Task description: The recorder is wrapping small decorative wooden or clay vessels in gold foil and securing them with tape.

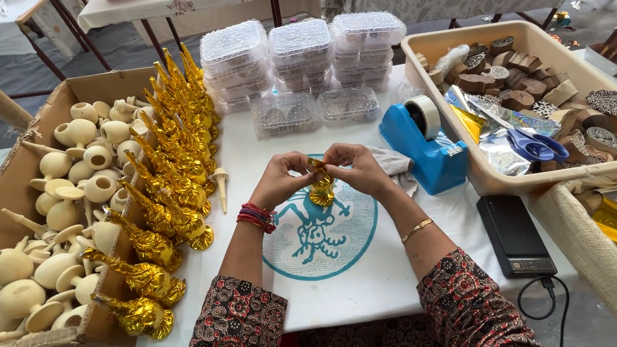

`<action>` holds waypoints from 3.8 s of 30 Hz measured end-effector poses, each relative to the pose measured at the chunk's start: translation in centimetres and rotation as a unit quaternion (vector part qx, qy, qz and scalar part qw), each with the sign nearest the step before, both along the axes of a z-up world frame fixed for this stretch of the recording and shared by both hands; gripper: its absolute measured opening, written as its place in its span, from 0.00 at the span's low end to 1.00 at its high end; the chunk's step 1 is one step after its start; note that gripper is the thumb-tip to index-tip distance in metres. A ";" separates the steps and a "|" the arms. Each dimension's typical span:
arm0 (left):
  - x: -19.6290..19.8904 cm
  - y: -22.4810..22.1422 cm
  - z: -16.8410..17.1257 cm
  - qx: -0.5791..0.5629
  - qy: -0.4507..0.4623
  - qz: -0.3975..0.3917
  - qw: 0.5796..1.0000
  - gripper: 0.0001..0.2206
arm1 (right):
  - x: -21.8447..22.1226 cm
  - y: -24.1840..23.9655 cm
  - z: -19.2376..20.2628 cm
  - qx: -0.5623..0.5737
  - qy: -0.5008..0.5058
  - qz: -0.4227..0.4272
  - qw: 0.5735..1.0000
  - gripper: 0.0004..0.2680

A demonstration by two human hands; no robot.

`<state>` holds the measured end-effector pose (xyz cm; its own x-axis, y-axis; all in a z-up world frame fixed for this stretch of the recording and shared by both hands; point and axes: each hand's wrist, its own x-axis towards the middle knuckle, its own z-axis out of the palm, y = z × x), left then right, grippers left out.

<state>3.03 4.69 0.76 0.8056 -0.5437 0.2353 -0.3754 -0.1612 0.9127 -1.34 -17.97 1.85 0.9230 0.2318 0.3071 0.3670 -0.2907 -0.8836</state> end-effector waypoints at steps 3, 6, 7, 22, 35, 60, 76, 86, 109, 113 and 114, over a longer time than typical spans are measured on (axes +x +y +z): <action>-0.6 -0.6 0.6 -0.029 0.014 0.017 0.999 0.15 | 0.1 -0.2 -0.2 0.009 -0.007 0.013 1.000 0.03; -0.7 -0.8 0.9 -0.070 0.050 0.017 0.996 0.16 | -0.1 0.0 0.3 -0.004 -0.008 0.017 1.000 0.04; -0.7 -0.8 0.9 -0.070 0.050 0.016 0.996 0.16 | 0.0 -0.1 0.3 -0.004 -0.007 0.016 1.000 0.04; -2.6 -0.8 3.3 0.063 -0.077 0.057 0.993 0.09 | -0.5 -0.1 0.6 0.065 0.032 0.052 0.996 0.08; -6.7 -1.9 7.5 0.295 -0.162 0.155 0.929 0.09 | -0.8 -0.9 1.0 0.013 0.023 0.059 0.998 0.09; -2.4 1.4 4.2 0.090 -0.082 0.005 0.993 0.22 | -2.8 0.2 2.8 -0.259 -0.196 0.020 0.945 0.09; -2.3 0.7 1.7 0.165 0.074 0.012 0.983 0.22 | -2.7 1.4 2.7 -0.330 -0.150 -0.032 0.932 0.10; -2.4 0.4 2.3 0.143 0.064 0.000 0.988 0.21 | -2.4 1.2 1.7 -0.278 -0.183 -0.025 0.943 0.09; 0.2 1.2 -1.2 0.120 0.111 -0.037 0.986 0.14 | -2.3 0.8 2.1 -0.232 -0.141 -0.006 0.962 0.15; 1.0 1.1 -1.5 0.048 0.033 -0.005 0.998 0.07 | -2.0 0.3 2.1 -0.133 -0.097 0.001 0.986 0.29; 1.1 1.2 -1.4 0.015 0.005 0.007 1.000 0.06 | -1.9 0.3 1.9 -0.130 -0.075 -0.008 0.989 0.34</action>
<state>4.08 5.87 -0.63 0.8151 -0.5395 0.2110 -0.3635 -0.1926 0.9115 -3.23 -17.72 3.78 0.8754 0.3068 0.3736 0.4825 -0.5070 -0.7143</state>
